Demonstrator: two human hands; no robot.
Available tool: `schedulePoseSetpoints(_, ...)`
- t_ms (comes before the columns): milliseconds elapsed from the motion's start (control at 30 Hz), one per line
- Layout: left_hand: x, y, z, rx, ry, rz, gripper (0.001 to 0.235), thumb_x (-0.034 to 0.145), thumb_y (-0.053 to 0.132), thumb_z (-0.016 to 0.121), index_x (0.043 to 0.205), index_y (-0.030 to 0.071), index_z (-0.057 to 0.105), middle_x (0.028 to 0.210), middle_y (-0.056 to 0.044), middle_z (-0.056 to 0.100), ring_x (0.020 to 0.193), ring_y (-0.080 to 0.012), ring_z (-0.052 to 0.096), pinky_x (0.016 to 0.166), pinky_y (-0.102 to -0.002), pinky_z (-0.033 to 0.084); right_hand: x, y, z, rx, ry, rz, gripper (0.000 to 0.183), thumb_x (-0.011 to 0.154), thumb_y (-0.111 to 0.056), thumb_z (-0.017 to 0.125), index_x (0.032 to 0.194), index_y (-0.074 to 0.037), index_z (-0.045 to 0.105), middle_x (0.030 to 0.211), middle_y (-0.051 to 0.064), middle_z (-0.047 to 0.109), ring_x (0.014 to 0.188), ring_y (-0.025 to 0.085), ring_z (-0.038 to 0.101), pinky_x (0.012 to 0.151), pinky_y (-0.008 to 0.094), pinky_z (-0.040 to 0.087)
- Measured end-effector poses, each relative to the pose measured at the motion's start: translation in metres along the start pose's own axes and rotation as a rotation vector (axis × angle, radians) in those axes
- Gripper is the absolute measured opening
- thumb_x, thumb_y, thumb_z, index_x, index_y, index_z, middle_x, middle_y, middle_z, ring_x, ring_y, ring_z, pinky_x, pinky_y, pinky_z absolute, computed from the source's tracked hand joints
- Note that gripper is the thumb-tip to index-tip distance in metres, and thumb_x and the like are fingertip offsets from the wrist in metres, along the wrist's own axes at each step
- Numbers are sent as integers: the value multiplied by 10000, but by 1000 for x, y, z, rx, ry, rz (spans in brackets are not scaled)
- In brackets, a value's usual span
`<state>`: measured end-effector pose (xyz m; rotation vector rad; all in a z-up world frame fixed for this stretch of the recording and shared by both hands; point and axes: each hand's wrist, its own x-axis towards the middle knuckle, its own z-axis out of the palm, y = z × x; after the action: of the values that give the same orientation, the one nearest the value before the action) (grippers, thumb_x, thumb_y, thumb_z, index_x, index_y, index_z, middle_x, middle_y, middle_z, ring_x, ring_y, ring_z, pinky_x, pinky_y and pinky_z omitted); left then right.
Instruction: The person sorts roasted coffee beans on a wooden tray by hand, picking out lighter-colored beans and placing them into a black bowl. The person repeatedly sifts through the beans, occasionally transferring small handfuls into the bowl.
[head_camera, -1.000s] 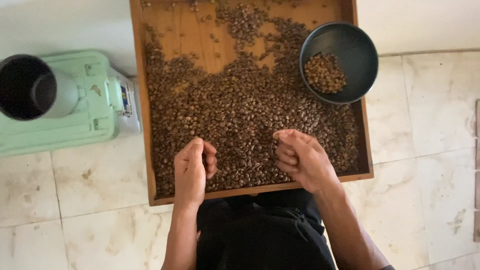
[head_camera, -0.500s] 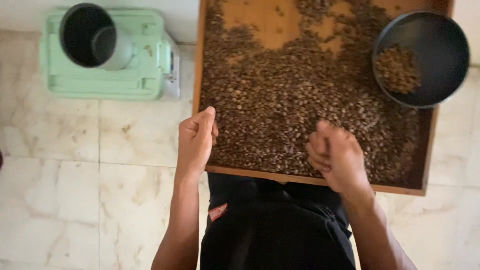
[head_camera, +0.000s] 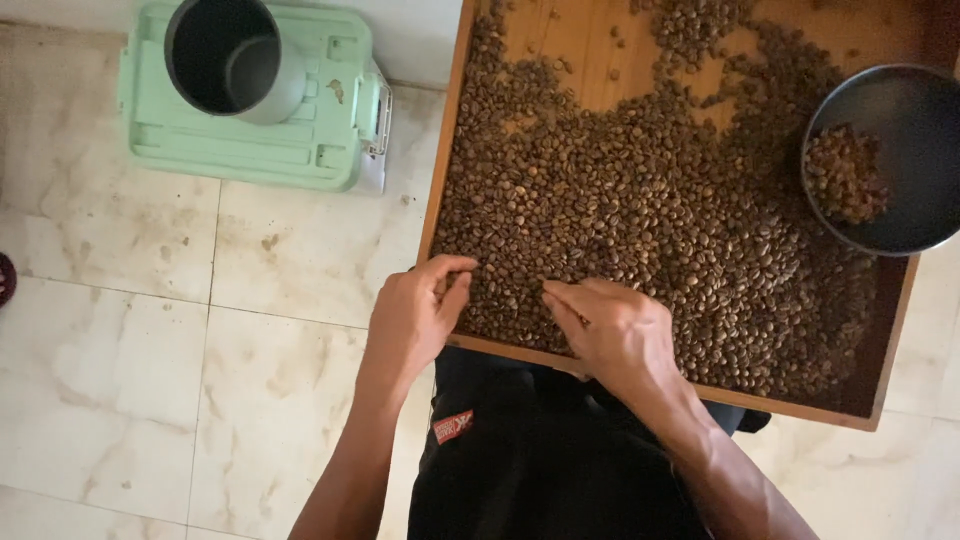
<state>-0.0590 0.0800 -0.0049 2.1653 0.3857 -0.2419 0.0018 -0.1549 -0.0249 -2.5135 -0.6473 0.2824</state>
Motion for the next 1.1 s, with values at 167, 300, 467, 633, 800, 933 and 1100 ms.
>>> schedulePoseSetpoints(167, 17, -6, 14, 88, -111, -87, 280, 997, 242, 651, 1237, 140, 752, 529, -41, 603, 481, -185, 602, 470, -300, 462, -1, -3, -17, 207, 11, 76, 141, 943, -276, 743, 1036, -260, 849, 863, -40, 822, 805, 205, 782, 649, 308, 605)
schedulePoseSetpoints(300, 22, -7, 19, 50, -147, -141, 353, 1015, 298, 646, 1281, 82, 728, 614, -102, 644, 577, -233, 667, 494, -317, 466, -7, -6, -23, 330, 28, 133, 154, 952, -251, 750, 1061, -197, 843, 889, 24, 830, 858, 279, 786, 671, 377, 625)
schedulePoseSetpoints(467, 24, -7, 24, 50, -125, -103, 301, 991, 271, 666, 1206, 79, 753, 569, -106, 628, 528, -229, 639, 475, -300, 460, -9, -7, -28, 384, 50, 111, 162, 937, -202, 751, 1057, -146, 844, 898, 91, 827, 880, 333, 780, 676, 408, 633)
schedulePoseSetpoints(633, 17, 6, 21, -48, -77, -203, 233, 970, 287, 645, 1091, 104, 724, 587, -97, 578, 558, -270, 638, 506, -356, 472, -11, -12, -35, 425, 25, 127, 174, 928, -169, 756, 1062, -99, 840, 903, 125, 829, 882, 361, 780, 690, 429, 635)
schedulePoseSetpoints(800, 13, -8, 30, -514, 12, -184, 335, 970, 185, 370, 727, 147, 598, 512, -14, 404, 457, -99, 404, 503, -278, 405, -13, -7, -22, 217, -271, -92, 150, 926, -239, 736, 1012, -177, 843, 836, 30, 826, 727, 222, 796, 643, 332, 654)
schedulePoseSetpoints(933, 15, -16, 33, -504, 71, -142, 385, 1001, 222, 411, 647, 141, 537, 473, -25, 376, 418, -97, 376, 474, -272, 366, -11, -19, -15, 113, -280, -187, 163, 900, -223, 682, 984, -138, 793, 816, 60, 778, 749, 341, 750, 616, 499, 612)
schedulePoseSetpoints(1100, 13, -17, 30, -524, 117, -148, 467, 1088, 239, 413, 646, 148, 532, 444, -23, 399, 400, -81, 363, 471, -262, 351, -7, -20, -6, -43, -279, -253, 134, 896, -256, 668, 813, -166, 722, 701, 26, 664, 687, 334, 706, 563, 462, 585)
